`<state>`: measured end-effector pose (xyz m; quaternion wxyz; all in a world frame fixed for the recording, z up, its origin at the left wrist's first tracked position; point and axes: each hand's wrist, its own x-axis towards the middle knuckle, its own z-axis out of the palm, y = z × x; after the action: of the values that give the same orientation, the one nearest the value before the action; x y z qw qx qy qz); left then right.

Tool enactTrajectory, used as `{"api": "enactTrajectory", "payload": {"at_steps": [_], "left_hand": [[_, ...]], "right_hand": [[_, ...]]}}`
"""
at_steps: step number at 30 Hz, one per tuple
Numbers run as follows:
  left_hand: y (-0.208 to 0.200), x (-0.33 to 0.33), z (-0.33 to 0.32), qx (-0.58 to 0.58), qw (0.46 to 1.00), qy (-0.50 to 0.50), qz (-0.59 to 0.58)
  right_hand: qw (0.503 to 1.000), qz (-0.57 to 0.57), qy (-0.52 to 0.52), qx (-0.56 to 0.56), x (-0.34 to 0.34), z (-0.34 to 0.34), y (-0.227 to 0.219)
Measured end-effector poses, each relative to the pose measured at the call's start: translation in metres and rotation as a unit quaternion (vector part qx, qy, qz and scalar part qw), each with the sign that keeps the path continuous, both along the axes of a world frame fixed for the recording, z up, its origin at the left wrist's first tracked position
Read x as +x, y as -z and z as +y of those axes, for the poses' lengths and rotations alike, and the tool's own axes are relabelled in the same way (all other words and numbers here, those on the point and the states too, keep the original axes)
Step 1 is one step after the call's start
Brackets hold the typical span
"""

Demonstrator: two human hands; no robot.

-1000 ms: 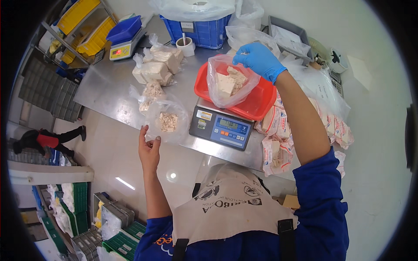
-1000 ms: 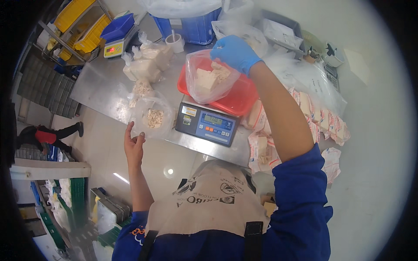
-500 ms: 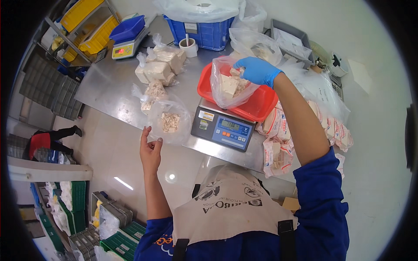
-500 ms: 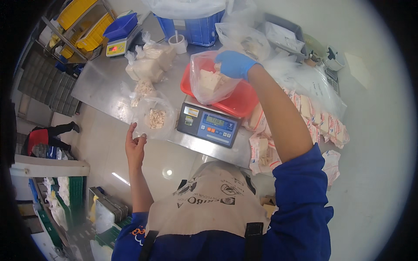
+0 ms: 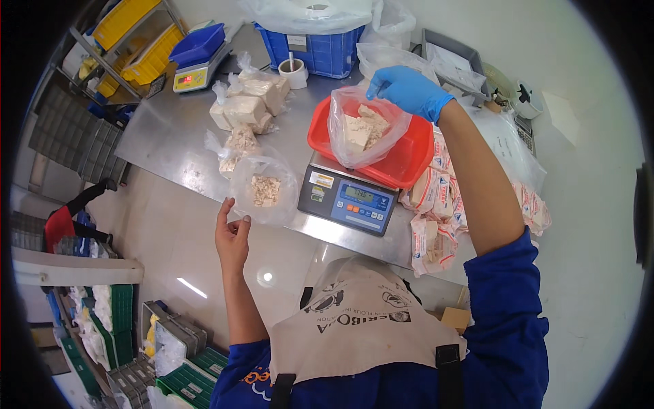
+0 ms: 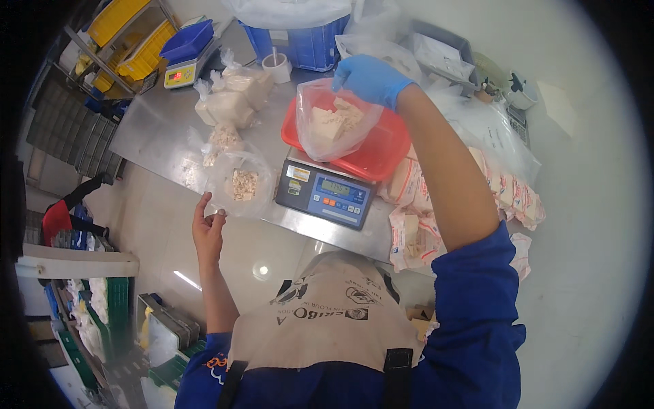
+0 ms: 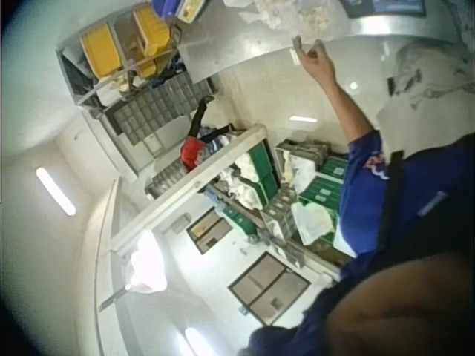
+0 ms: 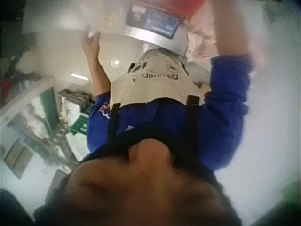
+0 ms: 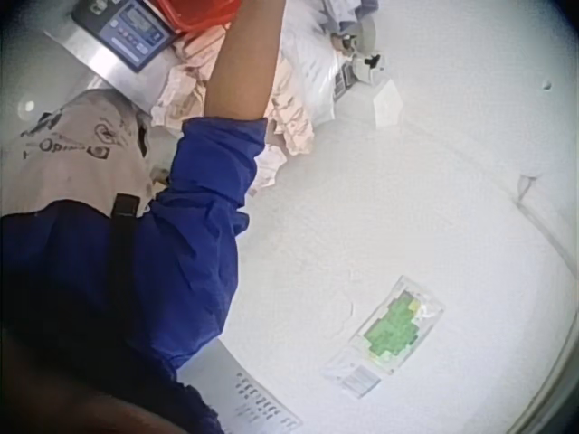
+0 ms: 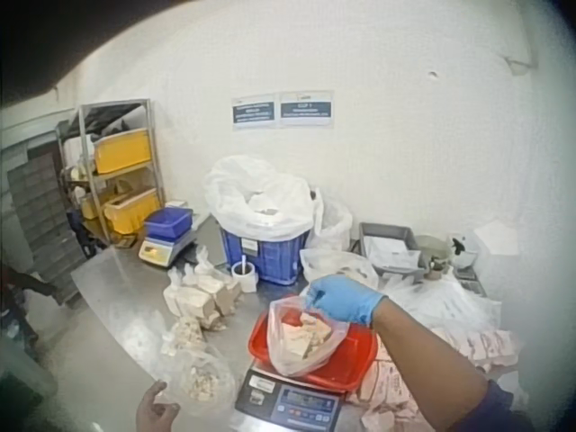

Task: The person repeatedly weighs blocks of white food on a digital scale, places them into clear plastic bags, and sets the filled bags aside. They also handle smaller crumbled pieces, weighing and bagging them separately. The workspace contains stacks of prepackaged items and a cardboard box.

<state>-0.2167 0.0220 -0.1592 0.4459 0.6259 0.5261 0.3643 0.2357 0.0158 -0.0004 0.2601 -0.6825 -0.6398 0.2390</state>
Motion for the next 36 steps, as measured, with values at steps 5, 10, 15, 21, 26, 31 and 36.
{"api": "enactTrajectory", "payload": {"at_steps": [5,10,15,21,26,31,36], "left_hand": [[0.002,-0.003,0.0,0.025,0.999,-0.015,-0.017],[0.003,-0.007,-0.002,0.026,0.999,-0.021,-0.041],[-0.003,-0.007,-0.006,0.016,0.998,-0.023,-0.048],[-0.001,-0.013,-0.007,0.023,0.997,-0.042,-0.054],[-0.01,-0.017,-0.006,0.046,0.998,-0.042,-0.025],[-0.023,-0.014,-0.001,0.079,0.992,-0.06,-0.076],[-0.039,-0.011,0.002,0.107,0.986,-0.075,-0.105]], "right_hand": [[0.994,0.106,0.032,-0.023,-0.003,0.001,-0.005],[0.963,0.25,0.063,-0.077,-0.001,0.002,-0.004],[0.991,0.111,-0.005,-0.077,0.007,0.001,0.006],[0.983,0.163,-0.01,-0.085,0.002,-0.002,-0.005],[0.983,0.181,0.005,-0.036,0.002,-0.004,-0.014],[0.981,0.194,-0.003,0.006,0.0,-0.007,-0.025],[0.979,0.201,-0.002,0.023,0.002,-0.009,-0.028]]}}
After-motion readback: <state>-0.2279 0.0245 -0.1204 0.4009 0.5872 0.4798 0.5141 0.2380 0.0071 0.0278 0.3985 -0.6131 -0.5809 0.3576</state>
